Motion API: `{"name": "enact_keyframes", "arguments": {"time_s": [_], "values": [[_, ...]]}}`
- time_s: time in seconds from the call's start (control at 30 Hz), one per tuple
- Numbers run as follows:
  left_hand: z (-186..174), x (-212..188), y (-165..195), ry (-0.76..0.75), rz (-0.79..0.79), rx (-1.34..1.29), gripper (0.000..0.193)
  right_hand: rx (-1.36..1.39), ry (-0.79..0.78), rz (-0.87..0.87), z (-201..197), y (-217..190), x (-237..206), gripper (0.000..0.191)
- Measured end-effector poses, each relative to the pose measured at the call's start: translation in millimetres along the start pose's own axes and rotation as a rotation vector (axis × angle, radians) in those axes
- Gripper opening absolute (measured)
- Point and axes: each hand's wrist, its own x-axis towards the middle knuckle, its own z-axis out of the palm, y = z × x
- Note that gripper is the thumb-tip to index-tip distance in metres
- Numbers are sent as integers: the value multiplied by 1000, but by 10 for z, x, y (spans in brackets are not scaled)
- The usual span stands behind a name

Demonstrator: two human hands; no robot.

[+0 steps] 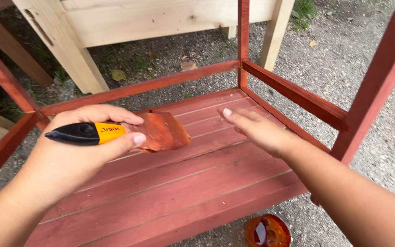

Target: The person applies a red-brown wood stain to the slatted seat and rails of a wooden bench frame using a wide brush, working along the boards and around the rails. They steady the frame with their other hand and dip the brush into a stain container on the ground between passes.

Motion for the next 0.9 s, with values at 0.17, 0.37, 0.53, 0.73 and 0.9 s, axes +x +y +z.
{"name": "enact_keyframes", "arguments": {"time_s": [0.17,0.37,0.53,0.73,0.9], "values": [[894,-207,273,-486,435,-224,20,373,-32,-45,-361,283,-215,82],[2239,-563,36,-709,401,-243,19,465,-58,-92,-478,416,-314,86],[3168,-755,-455,-641,217,-124,25,447,-66,-131,-484,455,-339,90],[3668,-724,-872,-683,70,63,25,424,-101,-142,-459,456,-430,94],[3775,-708,-872,-772,22,157,31,397,-82,-155,-483,459,-457,96]]}}
